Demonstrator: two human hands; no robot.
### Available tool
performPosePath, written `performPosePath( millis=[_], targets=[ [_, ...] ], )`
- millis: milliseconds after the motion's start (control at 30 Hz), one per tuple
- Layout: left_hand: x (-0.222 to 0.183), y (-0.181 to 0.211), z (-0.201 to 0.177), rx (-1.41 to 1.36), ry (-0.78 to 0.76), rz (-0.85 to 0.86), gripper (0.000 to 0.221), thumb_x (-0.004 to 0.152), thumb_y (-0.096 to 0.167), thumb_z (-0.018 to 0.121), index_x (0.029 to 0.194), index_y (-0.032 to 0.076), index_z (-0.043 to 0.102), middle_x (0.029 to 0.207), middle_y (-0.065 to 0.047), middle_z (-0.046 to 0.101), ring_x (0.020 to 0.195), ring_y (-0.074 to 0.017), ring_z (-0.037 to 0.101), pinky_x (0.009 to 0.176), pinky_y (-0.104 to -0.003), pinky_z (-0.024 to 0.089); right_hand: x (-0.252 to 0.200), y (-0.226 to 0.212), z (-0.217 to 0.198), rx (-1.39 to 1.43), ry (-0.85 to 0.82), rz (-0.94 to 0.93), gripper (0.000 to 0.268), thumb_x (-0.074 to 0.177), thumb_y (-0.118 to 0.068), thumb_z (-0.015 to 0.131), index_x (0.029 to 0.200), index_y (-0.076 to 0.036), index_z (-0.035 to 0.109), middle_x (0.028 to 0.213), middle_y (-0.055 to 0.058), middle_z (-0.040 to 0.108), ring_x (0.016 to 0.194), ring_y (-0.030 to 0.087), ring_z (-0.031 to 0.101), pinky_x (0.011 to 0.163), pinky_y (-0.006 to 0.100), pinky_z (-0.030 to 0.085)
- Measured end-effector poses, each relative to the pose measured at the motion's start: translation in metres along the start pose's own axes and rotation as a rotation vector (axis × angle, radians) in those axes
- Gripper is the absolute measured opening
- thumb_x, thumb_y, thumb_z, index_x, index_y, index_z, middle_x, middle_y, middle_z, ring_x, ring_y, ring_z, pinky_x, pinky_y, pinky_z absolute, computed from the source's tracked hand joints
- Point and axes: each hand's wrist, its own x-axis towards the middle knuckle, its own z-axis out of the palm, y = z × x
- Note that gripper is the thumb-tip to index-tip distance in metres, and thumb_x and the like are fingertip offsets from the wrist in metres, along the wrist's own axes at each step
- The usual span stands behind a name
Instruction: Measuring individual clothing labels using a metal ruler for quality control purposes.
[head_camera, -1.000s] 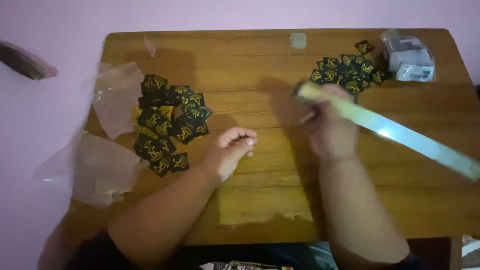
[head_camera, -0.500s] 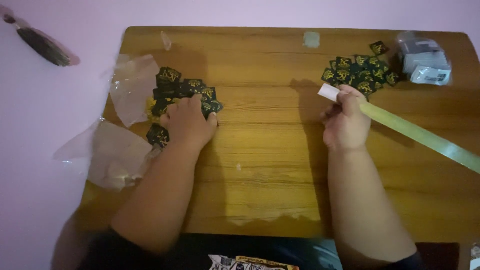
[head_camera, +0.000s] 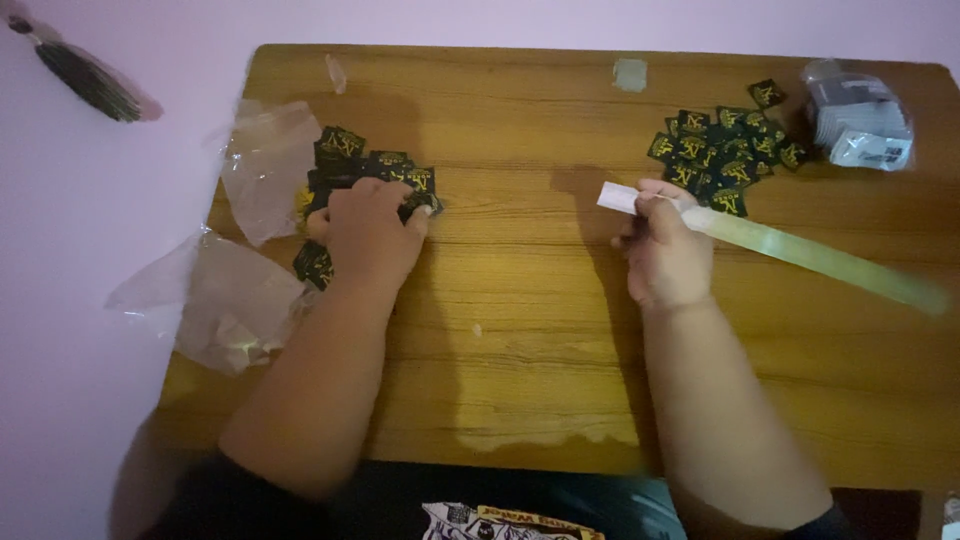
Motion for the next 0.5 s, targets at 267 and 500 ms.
performPosePath(
  millis=[267, 500],
  targets=[
    [0.007, -0.011, 0.014, -0.183, 0.146, 0.038, 0.031, 0.088, 0.030, 0.052, 0.111, 0.013, 0.061, 0.107, -0.010, 0.056, 0.105, -0.0328, 0.051, 0.091, -0.055, 0.032, -0.011, 0.003, 0.009, -0.044, -0.038, -0.002, 0.025, 0.074, -0.011, 0.058, 0.098, -0.003, 0.057, 0.071, 0.002, 0.052, 0.050, 0.012, 0.055, 0.043, 0.025, 0.053],
    [0.004, -0.015, 0.018, -0.450, 0.265, -0.007, 0.029, 0.088, 0.025, 0.050, 0.114, 0.013, 0.055, 0.094, -0.003, 0.057, 0.088, -0.0172, 0.058, 0.092, -0.042, 0.029, -0.021, 0.006, 0.015, -0.164, -0.098, -0.075, 0.024, 0.074, -0.009, 0.063, 0.095, 0.001, 0.061, 0.067, 0.005, 0.055, 0.050, 0.013, 0.056, 0.044, 0.025, 0.052]
  ],
)
